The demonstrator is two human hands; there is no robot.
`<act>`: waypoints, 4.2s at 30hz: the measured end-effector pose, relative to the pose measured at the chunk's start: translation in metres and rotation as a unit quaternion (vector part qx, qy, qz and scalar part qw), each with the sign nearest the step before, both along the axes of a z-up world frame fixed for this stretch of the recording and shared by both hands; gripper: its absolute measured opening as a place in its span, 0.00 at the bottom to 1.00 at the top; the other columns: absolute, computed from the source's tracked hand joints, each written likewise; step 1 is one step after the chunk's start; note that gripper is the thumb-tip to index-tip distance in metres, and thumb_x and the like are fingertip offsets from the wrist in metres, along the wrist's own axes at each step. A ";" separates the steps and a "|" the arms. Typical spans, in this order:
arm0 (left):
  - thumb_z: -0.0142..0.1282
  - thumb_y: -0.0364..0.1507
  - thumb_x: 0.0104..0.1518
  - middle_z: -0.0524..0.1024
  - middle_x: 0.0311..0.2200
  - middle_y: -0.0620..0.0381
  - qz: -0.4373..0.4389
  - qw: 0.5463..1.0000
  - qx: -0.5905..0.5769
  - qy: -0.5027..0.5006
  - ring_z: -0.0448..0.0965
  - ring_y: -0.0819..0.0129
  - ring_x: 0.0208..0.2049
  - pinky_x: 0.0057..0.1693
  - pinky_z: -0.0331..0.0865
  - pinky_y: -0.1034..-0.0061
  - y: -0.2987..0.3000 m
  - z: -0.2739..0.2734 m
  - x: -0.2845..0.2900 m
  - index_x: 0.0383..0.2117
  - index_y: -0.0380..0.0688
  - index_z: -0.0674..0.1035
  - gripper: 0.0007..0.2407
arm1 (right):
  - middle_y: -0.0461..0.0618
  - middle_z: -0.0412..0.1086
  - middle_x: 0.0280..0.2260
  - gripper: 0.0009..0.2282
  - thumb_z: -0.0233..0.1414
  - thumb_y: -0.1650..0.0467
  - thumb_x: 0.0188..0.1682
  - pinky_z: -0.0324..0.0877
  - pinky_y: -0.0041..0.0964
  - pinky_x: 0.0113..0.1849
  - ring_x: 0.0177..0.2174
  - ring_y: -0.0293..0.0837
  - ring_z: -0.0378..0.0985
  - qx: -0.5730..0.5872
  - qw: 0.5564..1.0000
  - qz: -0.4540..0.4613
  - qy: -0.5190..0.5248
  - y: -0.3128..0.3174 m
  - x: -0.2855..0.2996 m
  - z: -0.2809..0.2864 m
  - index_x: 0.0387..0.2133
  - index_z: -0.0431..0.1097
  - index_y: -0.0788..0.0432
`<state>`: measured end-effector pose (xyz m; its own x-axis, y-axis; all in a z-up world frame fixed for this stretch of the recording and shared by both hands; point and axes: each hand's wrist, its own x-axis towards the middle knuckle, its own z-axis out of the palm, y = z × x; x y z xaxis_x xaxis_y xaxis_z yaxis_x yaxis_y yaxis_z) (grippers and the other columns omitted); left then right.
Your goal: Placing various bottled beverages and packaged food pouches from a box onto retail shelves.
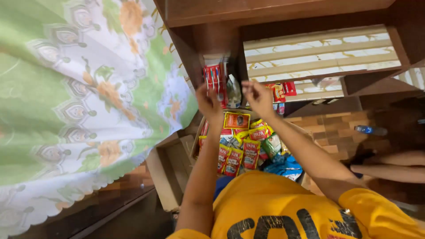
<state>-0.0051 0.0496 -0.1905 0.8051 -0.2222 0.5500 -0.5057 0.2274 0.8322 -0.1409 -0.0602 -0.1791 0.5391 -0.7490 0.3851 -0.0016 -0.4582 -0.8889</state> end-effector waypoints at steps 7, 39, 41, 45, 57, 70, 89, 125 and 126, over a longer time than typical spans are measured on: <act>0.51 0.27 0.68 0.76 0.40 0.54 0.046 0.962 0.193 0.188 0.73 0.67 0.35 0.43 0.70 0.69 0.081 -0.179 -0.022 0.50 0.38 0.74 0.09 | 0.48 0.77 0.35 0.17 0.57 0.74 0.47 0.74 0.36 0.39 0.34 0.41 0.81 0.000 0.986 0.039 0.164 0.047 -0.023 -0.150 0.51 0.72 0.56; 0.64 0.34 0.52 0.73 0.50 0.37 -0.030 0.741 0.627 0.239 0.73 0.41 0.52 0.56 0.71 0.58 0.083 -0.428 -0.016 0.52 0.44 0.75 0.20 | 0.55 0.65 0.54 0.25 0.60 0.70 0.41 0.67 0.45 0.55 0.55 0.53 0.68 0.124 0.823 0.087 0.547 0.106 0.032 -0.297 0.56 0.70 0.44; 0.62 0.36 0.54 0.77 0.48 0.37 -0.060 0.710 0.665 0.226 0.74 0.40 0.52 0.56 0.71 0.58 0.081 -0.457 -0.016 0.49 0.41 0.77 0.19 | 0.56 0.66 0.52 0.24 0.61 0.69 0.40 0.67 0.46 0.54 0.54 0.54 0.68 0.082 0.829 0.109 0.543 0.106 0.020 -0.328 0.54 0.71 0.48; 0.62 0.37 0.52 0.76 0.46 0.29 -0.055 0.684 0.663 0.298 0.77 0.37 0.49 0.53 0.74 0.58 0.069 -0.437 -0.031 0.48 0.29 0.75 0.24 | 0.55 0.69 0.54 0.23 0.59 0.70 0.43 0.67 0.47 0.57 0.55 0.54 0.70 0.002 0.879 0.164 0.447 0.109 -0.002 -0.405 0.56 0.70 0.53; 0.59 0.44 0.50 0.81 0.37 0.35 -0.066 0.748 0.597 0.283 0.82 0.39 0.43 0.48 0.75 0.52 0.061 -0.471 -0.031 0.41 0.35 0.79 0.23 | 0.52 0.60 0.65 0.28 0.53 0.70 0.46 0.66 0.48 0.56 0.62 0.54 0.64 0.062 0.888 0.133 0.436 0.105 -0.011 -0.356 0.65 0.59 0.49; 0.52 0.21 0.59 0.81 0.31 0.48 -0.213 0.740 0.317 0.554 0.86 0.58 0.31 0.33 0.82 0.69 0.161 -0.344 -0.079 0.37 0.30 0.77 0.05 | 0.53 0.72 0.39 0.20 0.54 0.59 0.54 0.69 0.44 0.36 0.33 0.43 0.75 0.616 0.748 0.051 0.241 0.122 -0.103 -0.358 0.57 0.66 0.53; 0.61 0.41 0.56 0.84 0.30 0.44 -0.244 0.852 0.447 0.119 0.85 0.56 0.32 0.38 0.76 0.65 0.135 0.006 -0.099 0.55 0.26 0.65 0.30 | 0.59 0.73 0.50 0.15 0.47 0.68 0.56 0.66 0.56 0.54 0.49 0.55 0.75 0.804 0.575 0.146 -0.042 0.083 -0.100 -0.099 0.54 0.66 0.62; 0.37 0.38 0.73 0.81 0.35 0.52 -0.303 0.904 0.160 0.256 0.79 0.74 0.35 0.43 0.74 0.76 0.090 0.081 -0.148 0.43 0.33 0.76 0.18 | 0.54 0.77 0.40 0.16 0.51 0.62 0.60 0.75 0.40 0.42 0.37 0.42 0.80 0.549 0.812 0.142 -0.135 0.053 -0.110 0.071 0.48 0.72 0.66; 0.39 0.37 0.72 0.81 0.34 0.53 -0.309 0.904 0.160 0.246 0.79 0.74 0.34 0.42 0.74 0.76 0.090 0.085 -0.149 0.42 0.33 0.77 0.17 | 0.54 0.77 0.41 0.17 0.51 0.61 0.59 0.76 0.41 0.43 0.38 0.44 0.80 0.591 0.780 0.140 -0.151 0.052 -0.109 0.076 0.47 0.71 0.65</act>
<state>-0.1541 0.1399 -0.1053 0.6020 -0.7983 -0.0145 0.0858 0.0467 0.9952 -0.2502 -0.0078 -0.1029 0.7640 -0.5459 -0.3439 0.2419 0.7366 -0.6316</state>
